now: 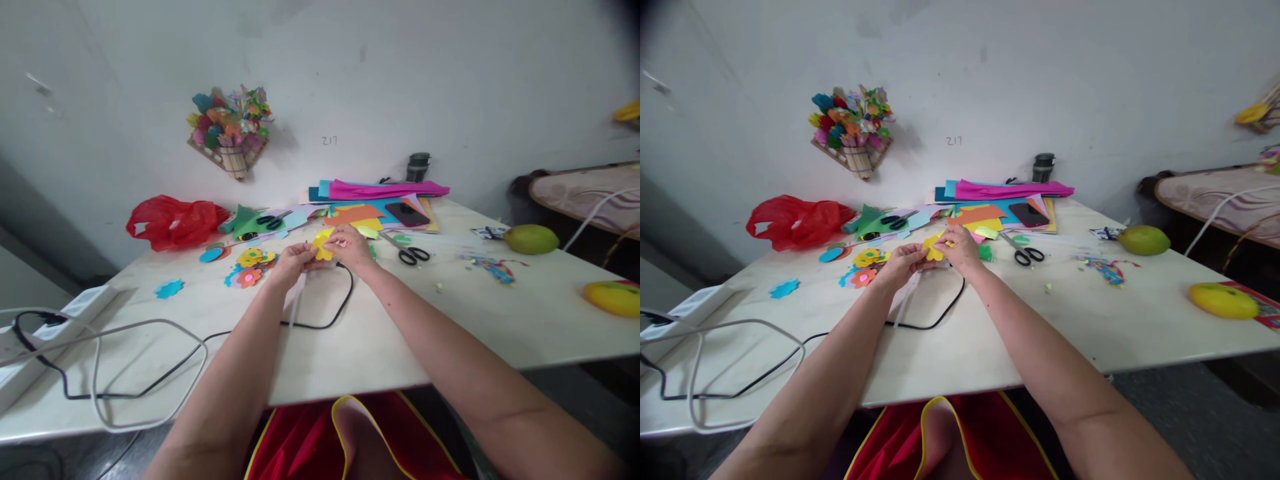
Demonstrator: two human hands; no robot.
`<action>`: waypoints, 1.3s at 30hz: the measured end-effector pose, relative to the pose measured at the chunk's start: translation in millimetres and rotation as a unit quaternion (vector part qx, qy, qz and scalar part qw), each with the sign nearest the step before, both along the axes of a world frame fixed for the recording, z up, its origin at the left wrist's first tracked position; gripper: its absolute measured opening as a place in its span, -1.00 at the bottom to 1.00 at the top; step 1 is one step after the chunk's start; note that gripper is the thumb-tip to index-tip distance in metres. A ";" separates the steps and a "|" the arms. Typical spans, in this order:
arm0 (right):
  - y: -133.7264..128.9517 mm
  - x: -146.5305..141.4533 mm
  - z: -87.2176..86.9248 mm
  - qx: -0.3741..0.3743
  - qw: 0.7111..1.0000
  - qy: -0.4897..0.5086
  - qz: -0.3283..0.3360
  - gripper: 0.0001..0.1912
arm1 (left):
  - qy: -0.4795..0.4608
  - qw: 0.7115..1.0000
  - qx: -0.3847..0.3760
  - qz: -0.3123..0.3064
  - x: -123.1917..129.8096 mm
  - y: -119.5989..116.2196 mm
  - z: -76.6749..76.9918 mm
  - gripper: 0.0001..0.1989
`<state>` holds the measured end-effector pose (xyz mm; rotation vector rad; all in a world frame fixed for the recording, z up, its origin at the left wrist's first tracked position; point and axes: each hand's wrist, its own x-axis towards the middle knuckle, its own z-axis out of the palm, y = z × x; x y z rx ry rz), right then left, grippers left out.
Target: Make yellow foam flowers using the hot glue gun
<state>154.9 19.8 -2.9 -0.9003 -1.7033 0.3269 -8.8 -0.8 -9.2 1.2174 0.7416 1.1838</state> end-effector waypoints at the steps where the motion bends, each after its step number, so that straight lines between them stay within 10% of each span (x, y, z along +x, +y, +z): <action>1: 0.1 -0.2 0.2 0.000 1.000 -0.002 0.000 -0.98 | -0.003 1.000 0.000 -0.003 0.1 -0.3 0.2 -0.73; 15: -2.1 2.3 4.5 0.001 1.000 0.016 0.005 -0.82 | -0.021 1.000 -0.013 0.002 -2.4 0.4 0.3 -0.73; 19: 0.0 4.7 2.3 -0.093 0.993 0.061 -0.030 -0.73 | -0.010 1.000 -0.008 0.006 -2.3 1.1 -0.5 -0.70; 26: -14.9 1.3 7.7 -0.314 0.927 0.160 0.125 -0.64 | 0.028 0.999 0.003 0.016 0.4 1.6 -1.5 -0.67; 39: -19.5 -3.6 14.2 -0.366 0.909 0.168 0.107 -0.66 | 0.036 0.999 0.000 0.016 1.1 2.7 -3.1 -0.60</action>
